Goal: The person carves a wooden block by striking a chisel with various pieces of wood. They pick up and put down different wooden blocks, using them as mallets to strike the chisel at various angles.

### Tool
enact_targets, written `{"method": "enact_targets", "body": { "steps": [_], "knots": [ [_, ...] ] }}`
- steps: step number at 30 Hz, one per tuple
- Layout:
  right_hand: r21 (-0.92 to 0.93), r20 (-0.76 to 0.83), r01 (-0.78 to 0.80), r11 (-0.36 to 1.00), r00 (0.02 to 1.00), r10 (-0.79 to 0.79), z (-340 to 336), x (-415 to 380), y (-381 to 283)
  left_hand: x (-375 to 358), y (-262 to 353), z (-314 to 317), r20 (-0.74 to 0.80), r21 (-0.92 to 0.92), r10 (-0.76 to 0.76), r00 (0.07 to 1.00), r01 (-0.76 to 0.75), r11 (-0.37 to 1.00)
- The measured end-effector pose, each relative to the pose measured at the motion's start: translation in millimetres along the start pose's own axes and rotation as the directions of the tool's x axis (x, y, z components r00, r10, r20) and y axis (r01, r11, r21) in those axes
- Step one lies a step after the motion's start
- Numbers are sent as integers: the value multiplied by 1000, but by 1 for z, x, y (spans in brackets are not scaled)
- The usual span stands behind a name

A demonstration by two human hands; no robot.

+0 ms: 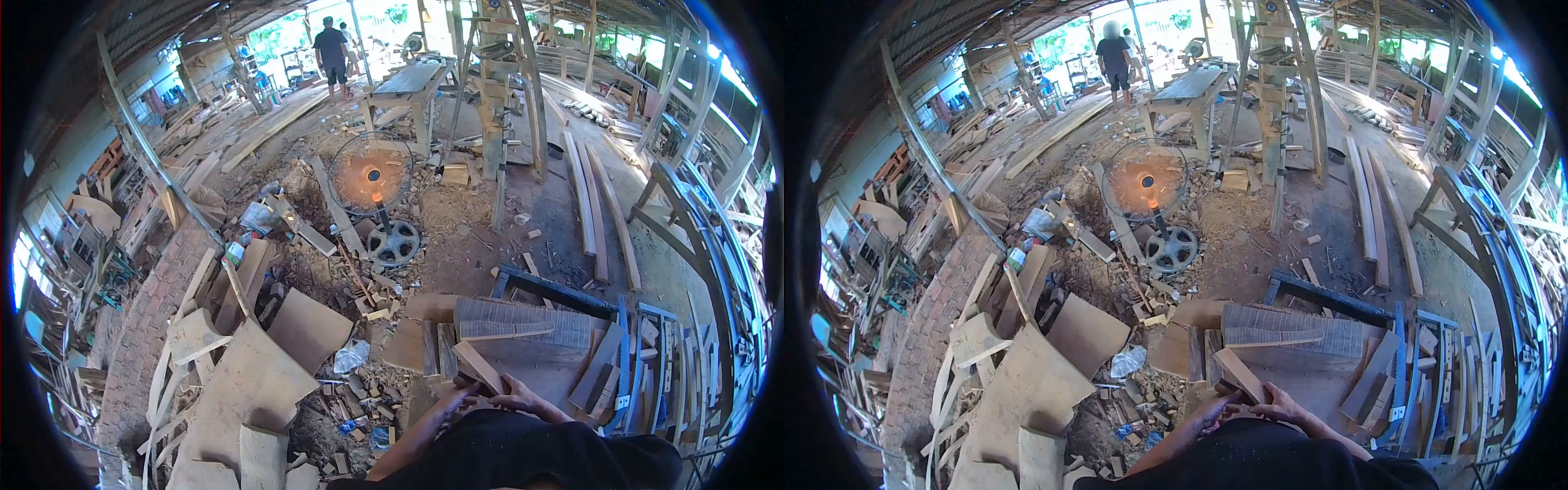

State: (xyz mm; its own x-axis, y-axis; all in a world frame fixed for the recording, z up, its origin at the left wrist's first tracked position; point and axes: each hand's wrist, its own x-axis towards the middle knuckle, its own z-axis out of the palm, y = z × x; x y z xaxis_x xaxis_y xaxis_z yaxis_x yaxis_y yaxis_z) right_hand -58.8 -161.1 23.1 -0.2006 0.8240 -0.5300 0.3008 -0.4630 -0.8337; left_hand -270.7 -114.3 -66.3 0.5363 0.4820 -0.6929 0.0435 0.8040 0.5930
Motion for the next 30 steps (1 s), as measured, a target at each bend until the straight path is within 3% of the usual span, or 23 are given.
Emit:
{"method": "enact_targets", "body": {
  "steps": [30],
  "knots": [
    [-2, -7, 54, 999, 998, -55, 3, 5, 18, -4, -5, 0, 6, -13, 11, 1000, -10, 1000]
  ]
}}
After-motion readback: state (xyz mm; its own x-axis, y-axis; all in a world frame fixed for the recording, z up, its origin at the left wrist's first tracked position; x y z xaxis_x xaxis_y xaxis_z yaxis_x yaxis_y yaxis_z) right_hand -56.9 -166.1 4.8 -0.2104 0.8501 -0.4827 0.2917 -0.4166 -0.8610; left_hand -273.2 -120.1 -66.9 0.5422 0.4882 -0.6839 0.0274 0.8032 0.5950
